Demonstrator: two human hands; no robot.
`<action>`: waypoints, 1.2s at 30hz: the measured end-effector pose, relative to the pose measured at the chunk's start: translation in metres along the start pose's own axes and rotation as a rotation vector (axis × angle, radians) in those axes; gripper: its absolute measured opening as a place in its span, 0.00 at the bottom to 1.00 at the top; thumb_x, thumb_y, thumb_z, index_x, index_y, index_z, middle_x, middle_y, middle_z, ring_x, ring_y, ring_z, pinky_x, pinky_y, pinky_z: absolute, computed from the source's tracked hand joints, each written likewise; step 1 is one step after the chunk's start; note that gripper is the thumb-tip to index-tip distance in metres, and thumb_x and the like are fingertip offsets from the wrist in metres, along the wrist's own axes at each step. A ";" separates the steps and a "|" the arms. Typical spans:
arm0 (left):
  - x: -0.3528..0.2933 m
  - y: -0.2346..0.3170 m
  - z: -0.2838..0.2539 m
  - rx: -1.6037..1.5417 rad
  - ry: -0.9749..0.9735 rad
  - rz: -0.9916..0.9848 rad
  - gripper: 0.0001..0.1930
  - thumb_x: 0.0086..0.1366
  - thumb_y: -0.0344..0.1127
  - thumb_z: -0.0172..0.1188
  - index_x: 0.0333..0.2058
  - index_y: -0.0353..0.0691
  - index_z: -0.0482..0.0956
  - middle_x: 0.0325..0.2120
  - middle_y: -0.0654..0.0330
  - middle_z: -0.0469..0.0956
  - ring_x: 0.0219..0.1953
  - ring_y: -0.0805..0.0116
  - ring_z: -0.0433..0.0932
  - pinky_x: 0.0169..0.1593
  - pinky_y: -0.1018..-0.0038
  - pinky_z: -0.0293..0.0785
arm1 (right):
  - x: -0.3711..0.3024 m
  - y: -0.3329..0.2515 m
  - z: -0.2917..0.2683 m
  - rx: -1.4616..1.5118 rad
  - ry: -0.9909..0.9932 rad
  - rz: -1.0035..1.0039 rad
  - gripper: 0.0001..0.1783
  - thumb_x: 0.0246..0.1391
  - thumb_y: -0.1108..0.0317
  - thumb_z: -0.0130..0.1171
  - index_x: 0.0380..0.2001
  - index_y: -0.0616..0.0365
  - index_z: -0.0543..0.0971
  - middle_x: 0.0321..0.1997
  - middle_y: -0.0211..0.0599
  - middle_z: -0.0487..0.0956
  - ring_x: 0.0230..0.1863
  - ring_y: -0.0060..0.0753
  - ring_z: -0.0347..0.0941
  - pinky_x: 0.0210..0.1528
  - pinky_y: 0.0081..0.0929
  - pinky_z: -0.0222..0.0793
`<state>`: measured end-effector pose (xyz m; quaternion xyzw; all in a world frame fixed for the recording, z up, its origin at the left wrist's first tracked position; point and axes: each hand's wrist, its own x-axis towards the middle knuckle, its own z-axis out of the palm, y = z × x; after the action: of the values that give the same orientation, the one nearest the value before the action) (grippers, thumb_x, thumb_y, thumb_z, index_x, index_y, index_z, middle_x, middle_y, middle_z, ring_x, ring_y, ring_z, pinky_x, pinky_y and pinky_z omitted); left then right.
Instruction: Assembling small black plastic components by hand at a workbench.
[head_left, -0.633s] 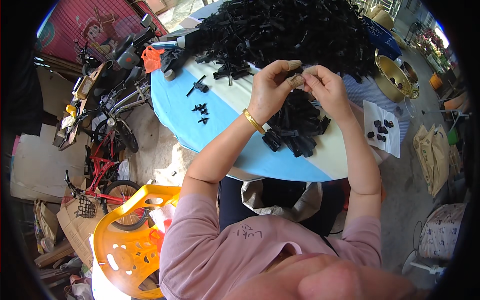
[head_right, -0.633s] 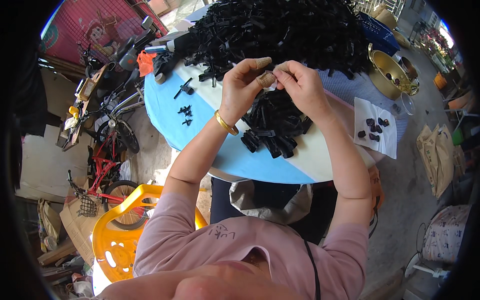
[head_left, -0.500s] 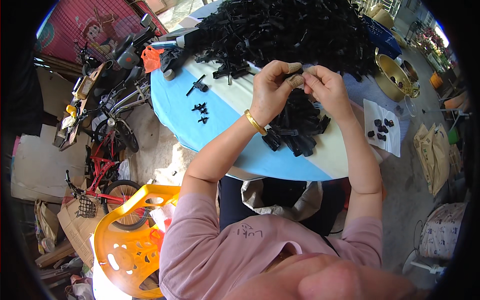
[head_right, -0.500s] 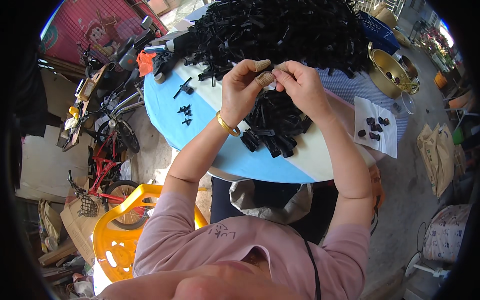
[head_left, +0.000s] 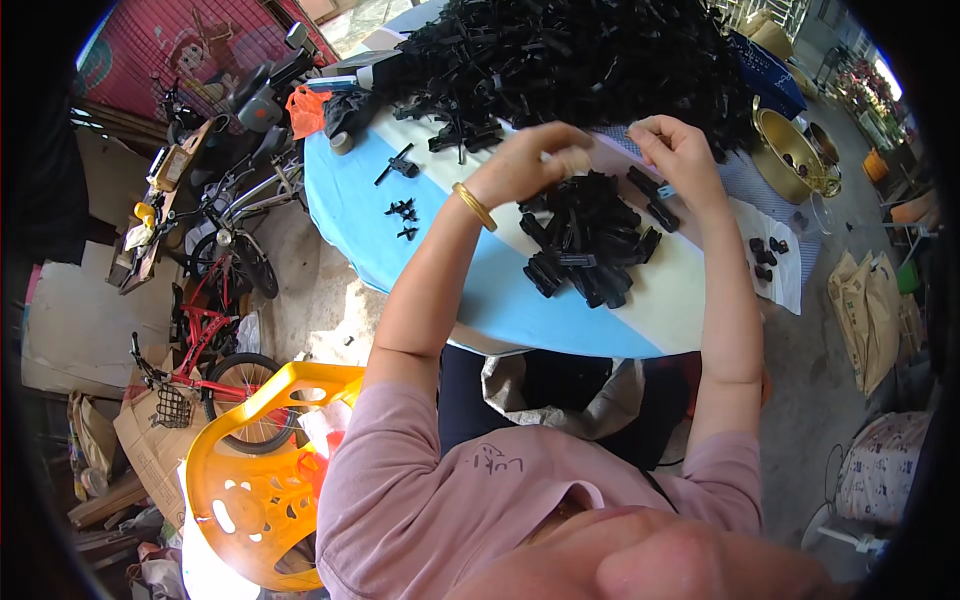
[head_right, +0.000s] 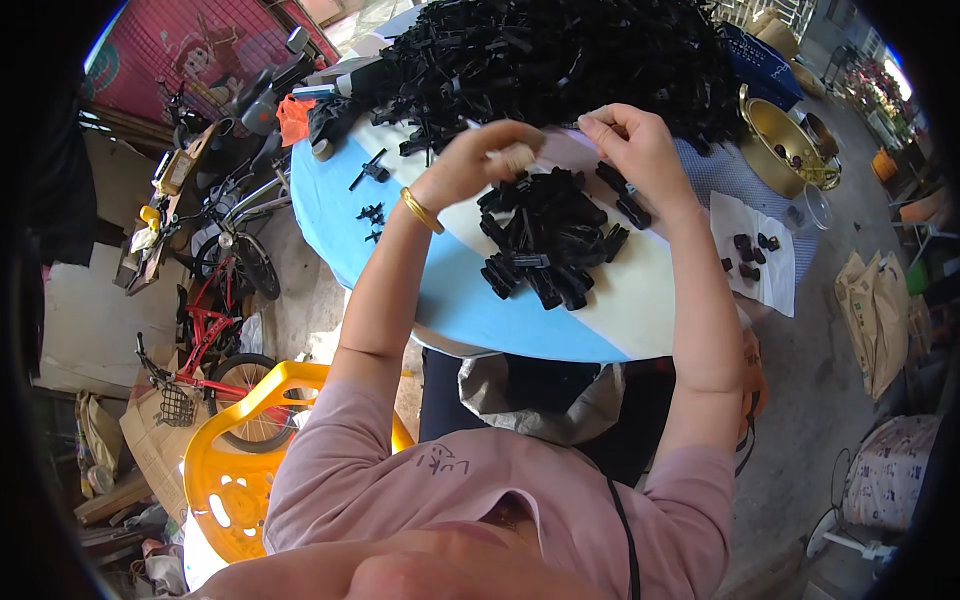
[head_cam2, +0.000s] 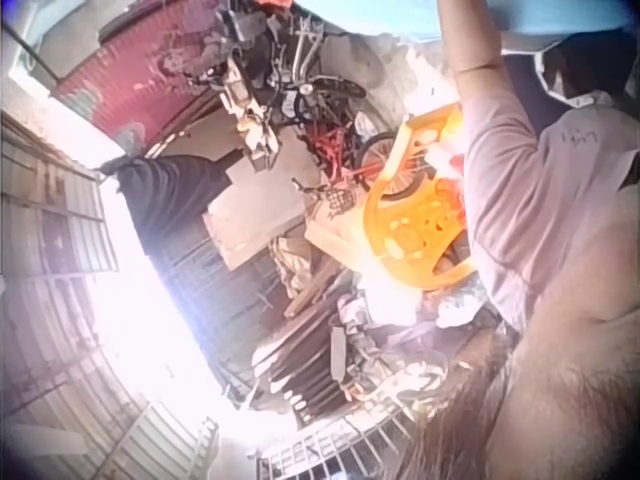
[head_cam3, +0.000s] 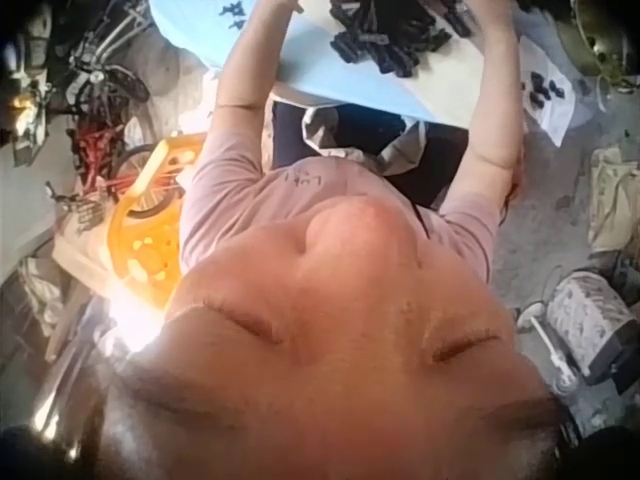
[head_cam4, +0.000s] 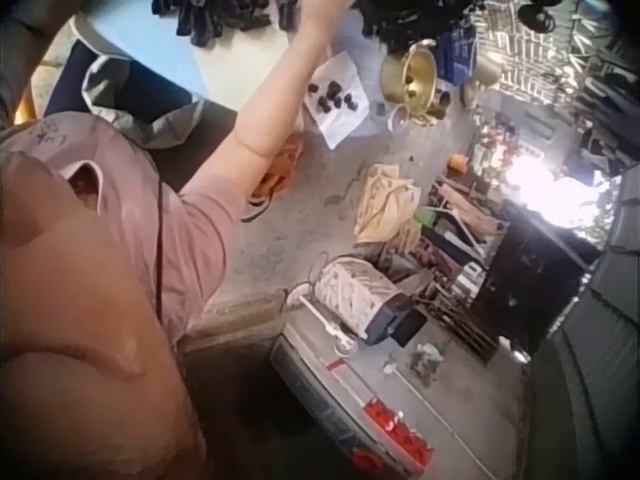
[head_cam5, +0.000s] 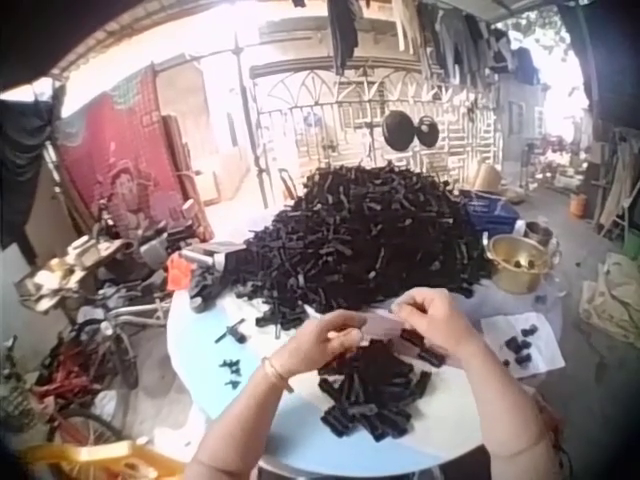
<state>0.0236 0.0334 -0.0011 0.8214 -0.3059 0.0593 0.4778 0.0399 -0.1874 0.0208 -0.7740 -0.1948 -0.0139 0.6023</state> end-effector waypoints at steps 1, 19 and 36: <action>0.003 -0.006 -0.006 0.097 0.145 -0.098 0.11 0.60 0.36 0.54 0.39 0.39 0.75 0.31 0.62 0.77 0.32 0.76 0.74 0.35 0.80 0.71 | 0.000 0.004 0.004 -0.113 0.003 -0.083 0.10 0.51 0.65 0.55 0.28 0.62 0.77 0.17 0.25 0.71 0.19 0.13 0.62 0.22 0.14 0.58; 0.011 -0.022 0.016 0.421 0.386 0.031 0.09 0.50 0.32 0.58 0.33 0.43 0.77 0.29 0.59 0.77 0.40 0.59 0.70 0.43 0.67 0.66 | 0.001 0.016 0.030 -0.351 0.070 -0.454 0.11 0.46 0.70 0.60 0.34 0.62 0.77 0.21 0.33 0.76 0.22 0.17 0.68 0.26 0.17 0.66; 0.012 -0.007 0.026 -0.060 0.202 0.130 0.38 0.43 0.33 0.70 0.53 0.41 0.60 0.47 0.61 0.67 0.51 0.70 0.65 0.53 0.70 0.63 | 0.003 0.018 0.031 -0.006 0.399 -0.335 0.06 0.46 0.72 0.60 0.27 0.63 0.77 0.24 0.31 0.77 0.26 0.16 0.72 0.29 0.14 0.67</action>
<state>0.0317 0.0093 -0.0154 0.7751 -0.3104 0.1632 0.5255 0.0414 -0.1606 -0.0034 -0.7146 -0.1975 -0.2663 0.6160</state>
